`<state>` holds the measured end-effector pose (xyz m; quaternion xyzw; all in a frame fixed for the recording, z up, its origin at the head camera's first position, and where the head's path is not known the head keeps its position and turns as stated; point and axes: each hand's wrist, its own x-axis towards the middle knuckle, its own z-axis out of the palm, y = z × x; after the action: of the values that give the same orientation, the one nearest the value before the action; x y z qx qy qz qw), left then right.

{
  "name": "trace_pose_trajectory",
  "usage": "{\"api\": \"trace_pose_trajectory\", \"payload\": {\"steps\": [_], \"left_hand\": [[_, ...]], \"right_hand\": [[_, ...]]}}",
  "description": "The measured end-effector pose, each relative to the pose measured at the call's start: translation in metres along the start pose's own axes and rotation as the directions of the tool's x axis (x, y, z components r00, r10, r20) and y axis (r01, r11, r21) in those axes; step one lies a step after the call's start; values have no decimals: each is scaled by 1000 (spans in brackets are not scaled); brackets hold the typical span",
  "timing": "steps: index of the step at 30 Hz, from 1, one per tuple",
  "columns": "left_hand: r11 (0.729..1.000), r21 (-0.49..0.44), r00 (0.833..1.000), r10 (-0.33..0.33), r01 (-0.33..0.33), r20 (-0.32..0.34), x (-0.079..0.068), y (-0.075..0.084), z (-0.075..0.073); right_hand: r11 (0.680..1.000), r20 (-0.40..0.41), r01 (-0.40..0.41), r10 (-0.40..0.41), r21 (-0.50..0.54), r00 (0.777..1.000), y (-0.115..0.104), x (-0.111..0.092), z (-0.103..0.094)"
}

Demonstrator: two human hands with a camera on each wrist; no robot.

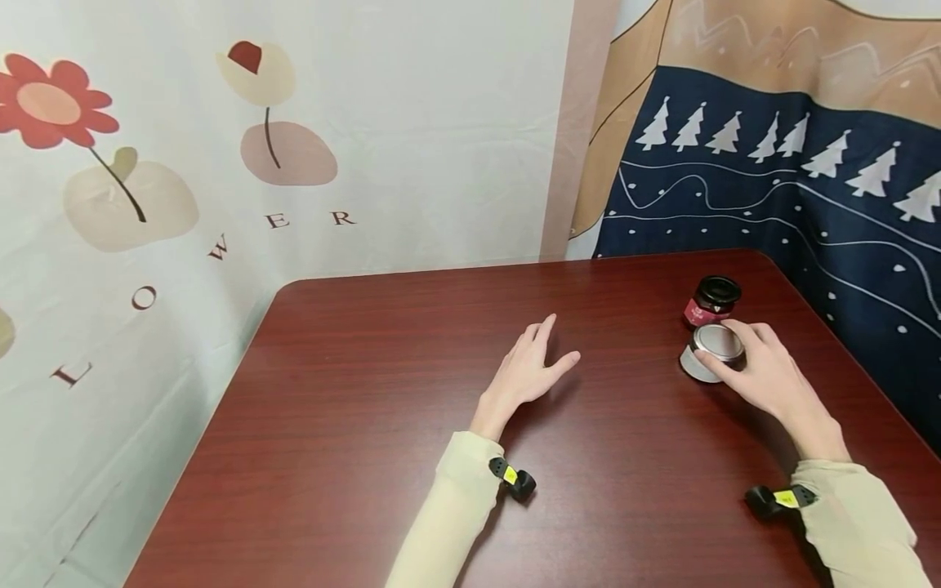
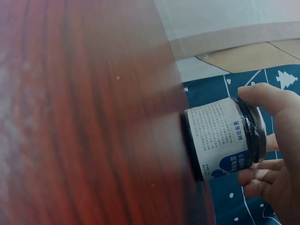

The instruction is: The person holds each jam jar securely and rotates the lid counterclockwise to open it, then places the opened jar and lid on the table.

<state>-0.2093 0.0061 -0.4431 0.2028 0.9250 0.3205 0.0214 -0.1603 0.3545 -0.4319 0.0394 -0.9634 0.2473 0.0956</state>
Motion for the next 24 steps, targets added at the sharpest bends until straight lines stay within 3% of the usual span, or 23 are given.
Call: {"api": "trace_pose_trajectory", "payload": {"steps": [24], "left_hand": [[998, -55, 997, 48, -45, 56, 12, 20, 28]], "right_hand": [[996, 13, 82, -82, 38, 997, -12, 8, 6]]}}
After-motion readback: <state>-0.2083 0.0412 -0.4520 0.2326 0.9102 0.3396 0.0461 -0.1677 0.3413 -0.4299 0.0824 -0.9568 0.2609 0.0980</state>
